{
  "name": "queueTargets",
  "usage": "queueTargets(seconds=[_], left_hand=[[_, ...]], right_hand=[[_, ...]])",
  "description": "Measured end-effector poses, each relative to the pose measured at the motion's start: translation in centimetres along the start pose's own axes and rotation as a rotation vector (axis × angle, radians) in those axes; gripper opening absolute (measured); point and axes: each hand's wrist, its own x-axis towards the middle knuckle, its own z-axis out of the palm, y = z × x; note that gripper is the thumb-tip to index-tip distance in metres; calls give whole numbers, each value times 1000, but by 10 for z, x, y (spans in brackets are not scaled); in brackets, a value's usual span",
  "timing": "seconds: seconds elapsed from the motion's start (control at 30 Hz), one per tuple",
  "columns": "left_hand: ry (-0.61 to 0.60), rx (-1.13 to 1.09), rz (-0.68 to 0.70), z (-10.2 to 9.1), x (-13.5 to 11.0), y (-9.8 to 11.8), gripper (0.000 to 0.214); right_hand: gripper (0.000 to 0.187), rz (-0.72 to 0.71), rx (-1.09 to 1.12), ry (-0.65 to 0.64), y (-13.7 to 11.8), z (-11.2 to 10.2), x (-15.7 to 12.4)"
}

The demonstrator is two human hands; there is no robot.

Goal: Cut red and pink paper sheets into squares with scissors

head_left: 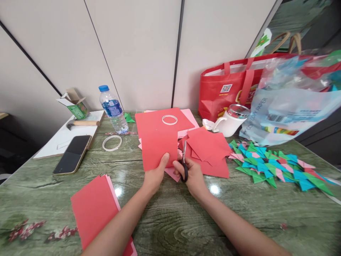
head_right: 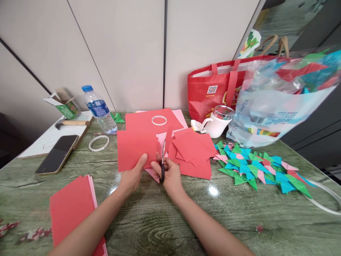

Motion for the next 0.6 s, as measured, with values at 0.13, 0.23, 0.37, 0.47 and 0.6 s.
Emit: queueTargets(seconds=[0.13,0.23,0.37,0.47,0.6], left_hand=[[33,-38,23,1,4,0,46],[-9,-110,-14,1,7,-2,48],[-223,-153,-151,1,9,-1,39],[-391,-71,-117,0,7,4,25],[-411,51,-33,-1,6,9,27]], right_hand=[[27,-128,193,265,4,-6,10],[26,-177,292,408,2,-9,16],[29,-192,237,404,2,-8,15],[34,-108,179,289,4,-6,12],[35,-77,153,294,6,-7,12]])
